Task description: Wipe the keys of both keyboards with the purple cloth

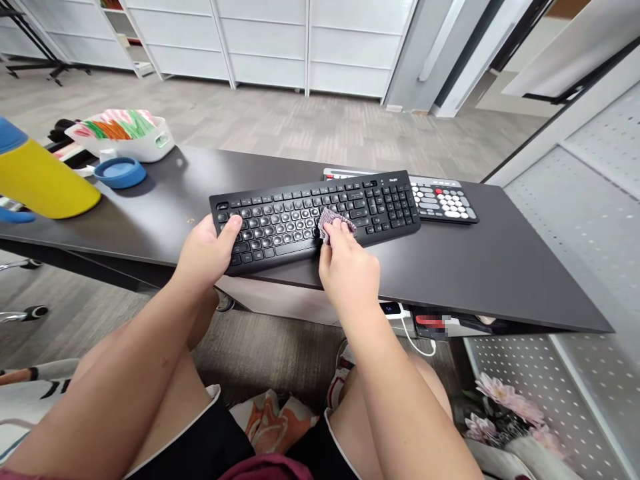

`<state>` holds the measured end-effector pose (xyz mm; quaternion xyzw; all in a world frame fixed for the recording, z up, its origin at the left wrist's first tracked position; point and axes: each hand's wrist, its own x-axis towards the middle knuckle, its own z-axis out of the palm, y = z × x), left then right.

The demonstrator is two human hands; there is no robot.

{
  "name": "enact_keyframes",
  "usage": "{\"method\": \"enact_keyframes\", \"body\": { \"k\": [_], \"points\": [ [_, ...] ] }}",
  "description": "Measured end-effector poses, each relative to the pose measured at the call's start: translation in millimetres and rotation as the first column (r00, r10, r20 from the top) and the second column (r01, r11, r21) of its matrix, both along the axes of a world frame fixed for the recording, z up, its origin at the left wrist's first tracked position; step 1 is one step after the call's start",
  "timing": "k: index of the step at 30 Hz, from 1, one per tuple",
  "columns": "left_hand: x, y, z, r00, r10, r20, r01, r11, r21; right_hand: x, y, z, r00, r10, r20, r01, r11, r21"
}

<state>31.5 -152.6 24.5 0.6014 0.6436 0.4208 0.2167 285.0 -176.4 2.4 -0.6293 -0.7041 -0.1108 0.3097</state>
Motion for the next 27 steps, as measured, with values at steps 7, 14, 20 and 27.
{"method": "enact_keyframes", "body": {
  "k": [7, 14, 20, 27],
  "points": [
    [1.3, -0.2, -0.4, 1.000, 0.004, -0.014, -0.004, 1.000, 0.001, -0.1, 0.8, -0.3, 1.000, 0.003, 0.005, -0.003, 1.000, -0.012],
    [0.4, -0.4, -0.5, 1.000, 0.004, -0.024, -0.004, 1.000, -0.009, -0.6, 1.1, -1.4, 1.000, -0.009, 0.017, 0.009, 1.000, -0.002],
    [0.8, -1.1, -0.5, 1.000, 0.005, -0.022, -0.005, 1.000, -0.002, -0.5, 0.6, -2.8, 1.000, 0.003, 0.005, -0.003, 1.000, -0.002],
    [1.4, -0.4, -0.2, 1.000, 0.007, -0.026, -0.007, 1.000, -0.004, -1.2, 0.3, -1.8, 1.000, 0.001, 0.009, -0.001, 1.000, -0.012]
  ]
}}
